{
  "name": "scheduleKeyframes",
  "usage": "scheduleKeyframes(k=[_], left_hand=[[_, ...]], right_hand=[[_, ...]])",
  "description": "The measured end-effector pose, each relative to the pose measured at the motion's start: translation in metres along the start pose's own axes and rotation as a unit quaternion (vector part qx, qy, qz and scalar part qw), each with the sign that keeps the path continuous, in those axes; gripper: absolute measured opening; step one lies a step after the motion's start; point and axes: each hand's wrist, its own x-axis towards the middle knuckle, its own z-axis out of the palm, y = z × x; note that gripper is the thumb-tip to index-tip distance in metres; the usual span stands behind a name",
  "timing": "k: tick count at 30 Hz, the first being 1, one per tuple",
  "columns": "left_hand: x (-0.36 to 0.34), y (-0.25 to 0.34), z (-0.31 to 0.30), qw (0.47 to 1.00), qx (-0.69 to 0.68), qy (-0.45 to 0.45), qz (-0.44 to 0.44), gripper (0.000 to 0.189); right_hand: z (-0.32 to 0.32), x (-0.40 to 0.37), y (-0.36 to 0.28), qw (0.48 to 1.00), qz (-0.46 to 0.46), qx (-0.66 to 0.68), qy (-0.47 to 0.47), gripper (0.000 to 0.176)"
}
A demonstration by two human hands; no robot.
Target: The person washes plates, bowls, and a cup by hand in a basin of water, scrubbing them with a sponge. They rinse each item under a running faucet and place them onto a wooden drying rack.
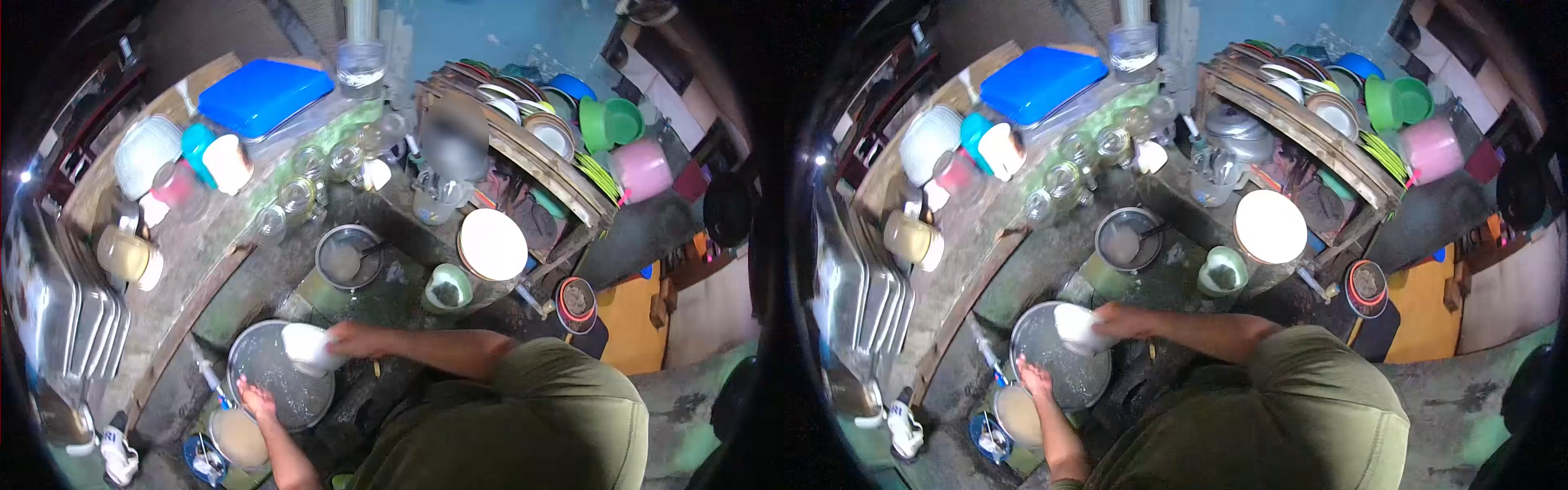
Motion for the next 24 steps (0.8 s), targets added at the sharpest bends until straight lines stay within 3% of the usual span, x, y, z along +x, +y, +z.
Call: scheduleKeyframes(k=[2,3,5,7,9,11,13,16,18,21,24], left_hand=[[0.008,-0.022,-0.023,0.938,0.324,0.023,0.124,0.047],[0.006,-0.030,-0.032,0.862,0.471,0.038,0.182,0.054],[-0.018,-0.047,-0.037,0.824,0.512,0.008,0.244,0.051],[-0.051,-0.052,-0.038,0.844,0.459,0.001,0.278,0.045],[-0.075,-0.061,-0.032,0.900,0.338,0.073,0.267,0.032],[-0.081,-0.072,-0.042,0.905,0.312,0.087,0.274,0.026],[-0.093,-0.086,-0.042,0.910,0.286,0.103,0.282,0.020],[-0.130,-0.101,-0.019,0.944,0.183,0.125,0.246,0.023],[-0.165,-0.099,-0.001,0.966,0.162,0.165,0.115,0.018],[-0.178,-0.118,0.017,0.958,0.115,0.162,0.206,0.016],[-0.196,-0.122,0.025,0.943,0.190,0.179,0.206,0.016]], right_hand=[[-0.068,-0.040,-0.002,0.997,-0.040,0.007,0.068,0.024],[-0.102,-0.069,-0.011,0.976,-0.081,0.180,0.093,0.019],[-0.170,-0.127,-0.034,0.868,-0.148,0.449,0.154,0.018],[-0.225,-0.156,-0.075,0.847,-0.256,0.393,0.251,0.030],[-0.299,-0.175,-0.069,0.800,-0.312,0.446,0.253,0.045],[-0.382,-0.172,-0.042,0.773,-0.380,0.429,0.272,0.053],[-0.452,-0.158,-0.021,0.736,-0.448,0.425,0.279,0.049],[-0.540,-0.131,0.007,0.685,-0.444,0.480,0.321,0.042],[-0.575,-0.119,0.015,0.670,-0.452,0.491,0.326,0.045],[-0.603,-0.110,0.018,0.650,-0.472,0.496,0.330,0.043],[-0.620,-0.105,0.012,0.635,-0.463,0.521,0.333,0.036]])
